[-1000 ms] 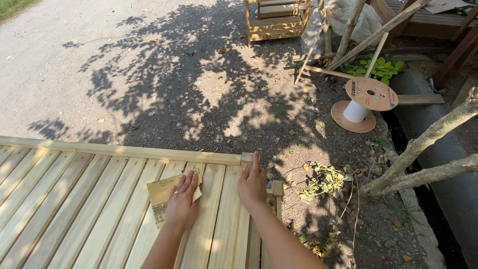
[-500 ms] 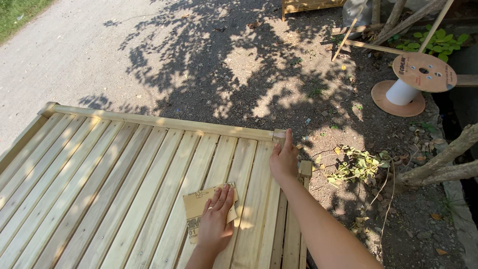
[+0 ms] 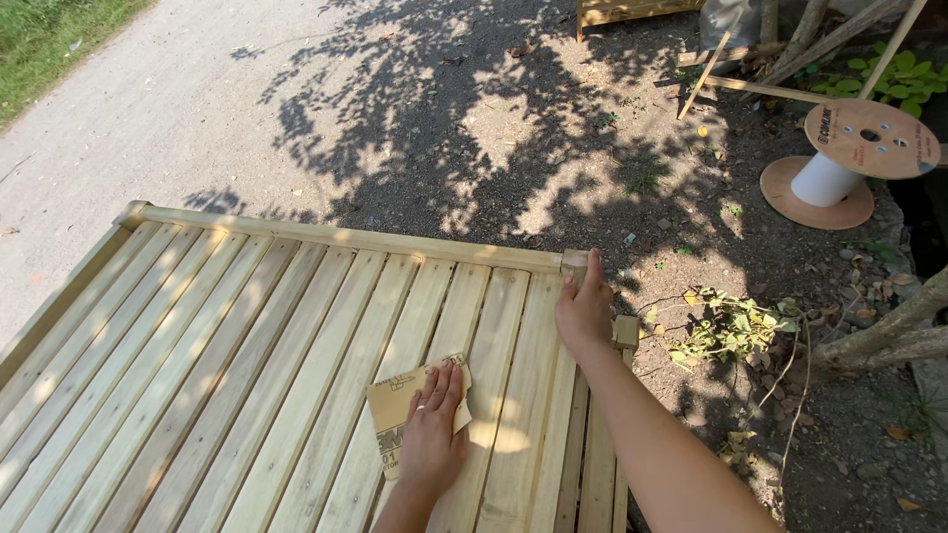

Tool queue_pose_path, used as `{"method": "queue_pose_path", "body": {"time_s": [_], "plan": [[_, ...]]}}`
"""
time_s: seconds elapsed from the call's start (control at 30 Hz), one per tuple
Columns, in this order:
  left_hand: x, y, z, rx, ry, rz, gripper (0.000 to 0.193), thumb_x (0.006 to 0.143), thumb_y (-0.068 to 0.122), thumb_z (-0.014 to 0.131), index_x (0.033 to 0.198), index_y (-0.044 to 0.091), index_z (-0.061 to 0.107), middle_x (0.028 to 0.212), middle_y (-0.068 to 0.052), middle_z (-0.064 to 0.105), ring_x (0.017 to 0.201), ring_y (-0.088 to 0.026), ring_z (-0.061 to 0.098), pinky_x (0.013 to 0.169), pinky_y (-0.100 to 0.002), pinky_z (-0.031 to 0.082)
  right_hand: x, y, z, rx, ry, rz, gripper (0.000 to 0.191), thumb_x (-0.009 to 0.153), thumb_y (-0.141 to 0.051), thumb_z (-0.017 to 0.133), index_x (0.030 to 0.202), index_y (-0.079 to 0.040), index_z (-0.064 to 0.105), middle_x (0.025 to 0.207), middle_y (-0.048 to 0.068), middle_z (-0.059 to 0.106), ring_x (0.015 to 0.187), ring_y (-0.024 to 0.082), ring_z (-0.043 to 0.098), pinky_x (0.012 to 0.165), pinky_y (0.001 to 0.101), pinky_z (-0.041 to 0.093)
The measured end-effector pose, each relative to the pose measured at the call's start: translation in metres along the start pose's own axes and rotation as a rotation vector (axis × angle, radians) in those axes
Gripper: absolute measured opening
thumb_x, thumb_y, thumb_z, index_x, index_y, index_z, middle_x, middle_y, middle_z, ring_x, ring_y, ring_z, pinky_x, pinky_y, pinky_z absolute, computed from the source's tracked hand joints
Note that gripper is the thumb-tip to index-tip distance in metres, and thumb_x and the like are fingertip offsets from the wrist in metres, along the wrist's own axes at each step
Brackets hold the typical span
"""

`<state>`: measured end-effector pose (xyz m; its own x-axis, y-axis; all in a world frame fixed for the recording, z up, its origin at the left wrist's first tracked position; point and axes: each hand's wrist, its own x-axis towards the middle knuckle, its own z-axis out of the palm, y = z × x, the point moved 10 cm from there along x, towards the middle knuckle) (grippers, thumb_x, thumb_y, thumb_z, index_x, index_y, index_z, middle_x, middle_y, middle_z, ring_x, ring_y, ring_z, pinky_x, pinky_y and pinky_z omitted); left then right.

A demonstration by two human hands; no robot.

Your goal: The person sands a wooden slatted surface using a sanding sheet. They move the sandpaper back and forth along the planks and edges, occasionally adjusting grip and position to cover different areas.

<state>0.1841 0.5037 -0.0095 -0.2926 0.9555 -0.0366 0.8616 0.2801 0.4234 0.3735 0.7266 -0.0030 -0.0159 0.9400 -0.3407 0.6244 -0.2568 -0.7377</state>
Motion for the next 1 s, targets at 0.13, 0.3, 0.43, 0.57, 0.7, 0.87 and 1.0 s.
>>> {"method": "queue_pose_path", "body": {"time_s": [0.13,0.3,0.43,0.57,0.7,0.87,1.0], "plan": [[0.000,-0.005,-0.005,-0.004,0.062,0.078,0.086,0.076,0.004,0.064,0.156,0.013,0.035,0.165,-0.008,0.033,0.153,-0.031,0.027,0.120,-0.053,0.025,0.003,0.004,0.002,-0.007,0.007,0.008,0.064,0.108,-0.035,0.033,0.165,-0.035,0.002,0.154,0.018,0.037,0.122,0.035,0.063,0.099,0.0498,0.054],[0.131,-0.001,-0.001,0.098,0.092,0.084,0.085,0.076,0.006,0.060,0.157,0.013,0.035,0.167,-0.005,0.032,0.155,-0.028,0.026,0.123,-0.049,0.024,0.010,0.011,0.005,-0.005,0.050,-0.032,0.065,0.107,-0.036,0.035,0.164,-0.035,0.004,0.153,0.018,0.038,0.131,0.036,0.056,0.106,0.0516,0.049],[0.170,0.015,-0.001,0.116,0.118,0.082,0.080,0.084,0.013,0.062,0.158,0.011,0.032,0.167,-0.007,0.029,0.154,-0.028,0.026,0.123,-0.050,0.023,0.010,0.014,0.005,0.024,0.055,-0.046,0.066,0.107,-0.036,0.034,0.164,-0.034,0.002,0.155,0.019,0.034,0.130,0.037,0.056,0.107,0.0516,0.048],[0.089,0.019,0.004,0.053,0.066,0.110,0.085,0.080,0.004,0.059,0.160,0.011,0.031,0.168,-0.006,0.029,0.155,-0.030,0.025,0.123,-0.051,0.023,0.009,0.015,0.003,-0.029,0.044,-0.007,0.065,0.107,-0.037,0.035,0.165,-0.037,0.005,0.152,0.017,0.040,0.129,0.036,0.058,0.107,0.0527,0.048],[0.018,0.012,0.008,0.007,0.002,0.085,0.088,0.072,0.001,0.057,0.156,0.011,0.032,0.166,-0.006,0.029,0.154,-0.029,0.023,0.121,-0.053,0.022,0.010,0.009,0.004,0.002,0.039,-0.037,0.065,0.108,-0.038,0.034,0.165,-0.035,0.002,0.151,0.021,0.036,0.122,0.037,0.062,0.103,0.0498,0.052],[0.083,0.011,-0.002,-0.045,0.070,0.130,0.078,0.078,0.003,0.057,0.153,0.013,0.043,0.165,-0.005,0.036,0.154,-0.028,0.027,0.122,-0.051,0.025,0.009,0.011,0.004,-0.038,0.053,-0.017,0.066,0.108,-0.037,0.035,0.165,-0.037,0.002,0.149,0.019,0.039,0.118,0.034,0.063,0.097,0.0482,0.054],[0.162,0.023,0.000,0.045,0.102,0.090,0.075,0.081,0.006,0.056,0.154,0.014,0.041,0.163,-0.006,0.035,0.153,-0.028,0.028,0.123,-0.049,0.023,0.005,0.011,0.004,-0.001,0.006,0.028,0.067,0.107,-0.035,0.034,0.165,-0.036,0.000,0.152,0.016,0.038,0.114,0.030,0.067,0.094,0.0446,0.059]]}}
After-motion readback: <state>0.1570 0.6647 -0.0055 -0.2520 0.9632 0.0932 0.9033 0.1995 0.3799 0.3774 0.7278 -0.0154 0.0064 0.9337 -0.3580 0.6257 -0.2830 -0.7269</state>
